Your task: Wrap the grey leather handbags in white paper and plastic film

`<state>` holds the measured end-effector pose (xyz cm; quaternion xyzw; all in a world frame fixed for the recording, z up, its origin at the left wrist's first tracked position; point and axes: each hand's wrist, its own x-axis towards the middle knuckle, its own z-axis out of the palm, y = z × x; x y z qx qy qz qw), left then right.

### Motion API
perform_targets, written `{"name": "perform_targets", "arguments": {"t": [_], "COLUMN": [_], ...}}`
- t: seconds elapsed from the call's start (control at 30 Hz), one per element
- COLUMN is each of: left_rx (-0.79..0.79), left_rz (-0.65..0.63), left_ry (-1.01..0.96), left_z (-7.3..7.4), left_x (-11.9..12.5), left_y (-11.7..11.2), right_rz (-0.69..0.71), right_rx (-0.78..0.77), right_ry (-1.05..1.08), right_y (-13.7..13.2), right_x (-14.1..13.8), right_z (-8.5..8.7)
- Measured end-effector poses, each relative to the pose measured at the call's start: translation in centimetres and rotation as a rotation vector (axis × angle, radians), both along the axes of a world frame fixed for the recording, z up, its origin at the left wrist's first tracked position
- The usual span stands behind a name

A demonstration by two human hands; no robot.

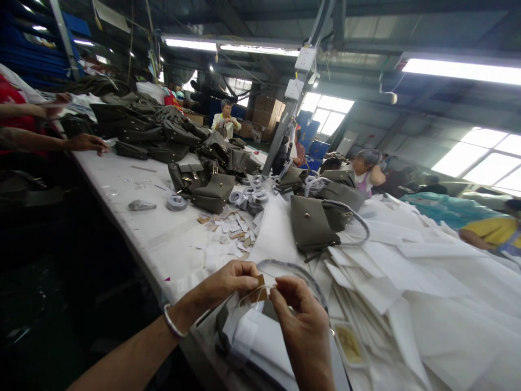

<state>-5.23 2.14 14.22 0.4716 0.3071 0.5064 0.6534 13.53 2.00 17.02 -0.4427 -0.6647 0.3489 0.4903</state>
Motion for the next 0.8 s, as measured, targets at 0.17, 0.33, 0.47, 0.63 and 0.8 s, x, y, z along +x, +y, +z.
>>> {"name": "perform_targets", "arguments": {"t": [0.17,0.33,0.47,0.63,0.8], "left_rx": [0.025,0.051,0.066,0.208,0.289], "left_rz": [0.129,0.211,0.23,0.322,0.199], "left_ry": [0.17,0.251,0.288,0.398,0.398], "left_z": [-0.6,-2.2,-2.6,-1.2,0.8], "left_x": [-1.0,-2.3,-2.6,-1.9,0.1], "left_y": [0.8,1.6,1.5,0.7,-0.9], "right_rz": [-0.046,-0.096,-0.079,-0.021,0.032], "right_rx": [0.02,0.104,0.176,0.178,0.116], "right_ry": [-0.064,-0.075,-0.122,-0.133,-0.059], "right_y": [0.5,0.2,0.2,0.3,-0.1], "right_x": [1.4,2.1,2.3,2.1,1.4], "right_z": [0.2,1.3,1.4,1.2,1.6]}}
